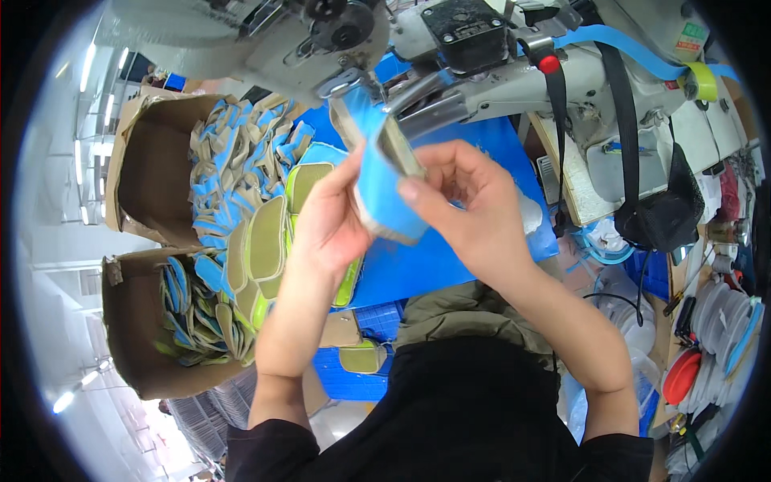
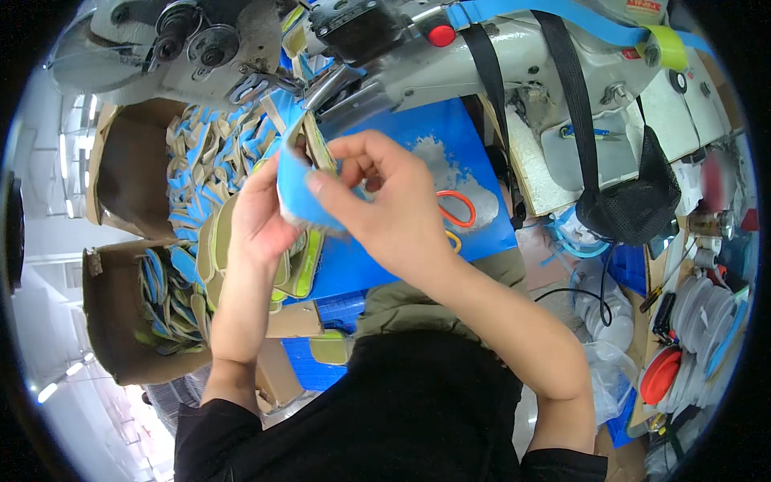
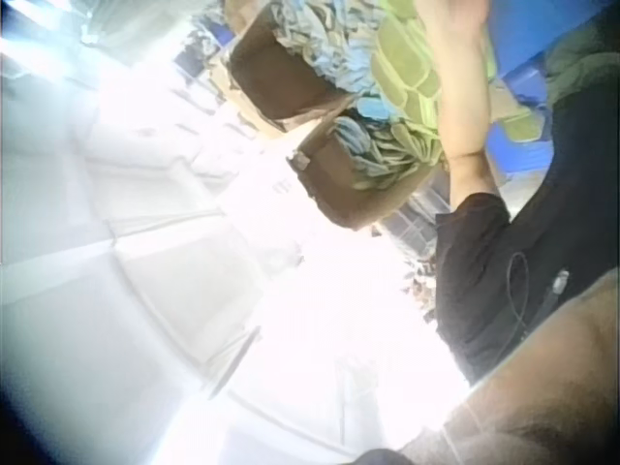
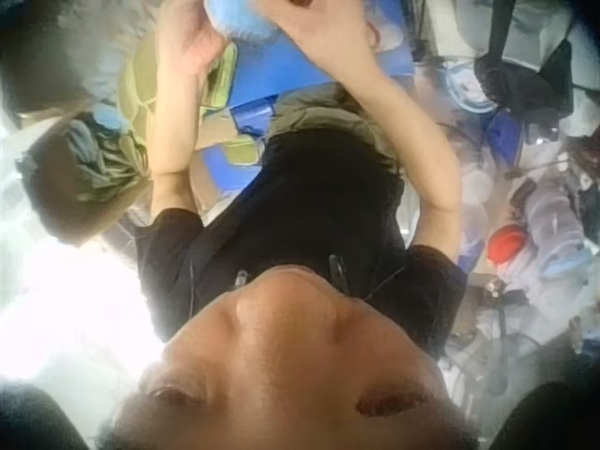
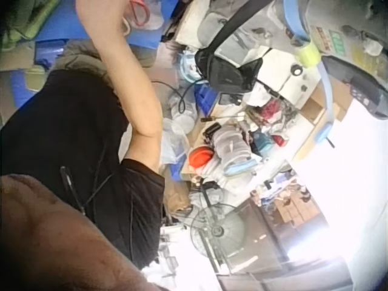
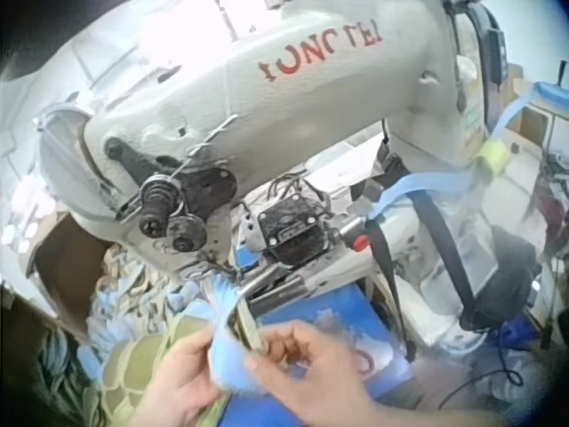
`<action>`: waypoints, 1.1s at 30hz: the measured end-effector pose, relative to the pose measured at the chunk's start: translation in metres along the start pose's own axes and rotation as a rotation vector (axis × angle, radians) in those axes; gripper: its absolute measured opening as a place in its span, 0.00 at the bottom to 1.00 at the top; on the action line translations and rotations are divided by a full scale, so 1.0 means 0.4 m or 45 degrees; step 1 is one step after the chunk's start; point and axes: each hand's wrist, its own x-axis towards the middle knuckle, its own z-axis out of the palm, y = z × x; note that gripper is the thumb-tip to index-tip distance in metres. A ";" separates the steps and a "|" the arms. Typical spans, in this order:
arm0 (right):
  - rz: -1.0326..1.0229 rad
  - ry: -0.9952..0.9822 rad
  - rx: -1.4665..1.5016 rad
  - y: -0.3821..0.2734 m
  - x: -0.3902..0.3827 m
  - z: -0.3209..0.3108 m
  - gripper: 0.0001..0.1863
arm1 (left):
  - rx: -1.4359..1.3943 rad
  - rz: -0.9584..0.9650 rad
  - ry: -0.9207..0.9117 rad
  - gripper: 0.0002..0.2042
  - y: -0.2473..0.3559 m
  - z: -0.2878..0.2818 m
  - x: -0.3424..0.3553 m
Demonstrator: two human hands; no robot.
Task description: The person sews blue and beige fabric pouches using an industrial sewing machine. They align the fabric edges, guide the pouch under the needle, and trim excess threads with scissors. The person repeats this process for multiple pouches, handling them one at a time.
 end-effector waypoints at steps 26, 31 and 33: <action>-0.322 0.105 -0.208 -0.050 -0.044 0.007 0.09 | 2.369 2.083 -0.155 0.13 0.017 0.020 0.027; -0.140 0.082 -0.196 -0.015 0.020 0.005 0.09 | 2.475 2.079 -0.230 0.14 0.009 0.024 0.019; 0.000 0.015 -0.146 -0.012 0.024 -0.002 0.10 | 2.520 2.094 -0.257 0.13 0.008 0.026 0.019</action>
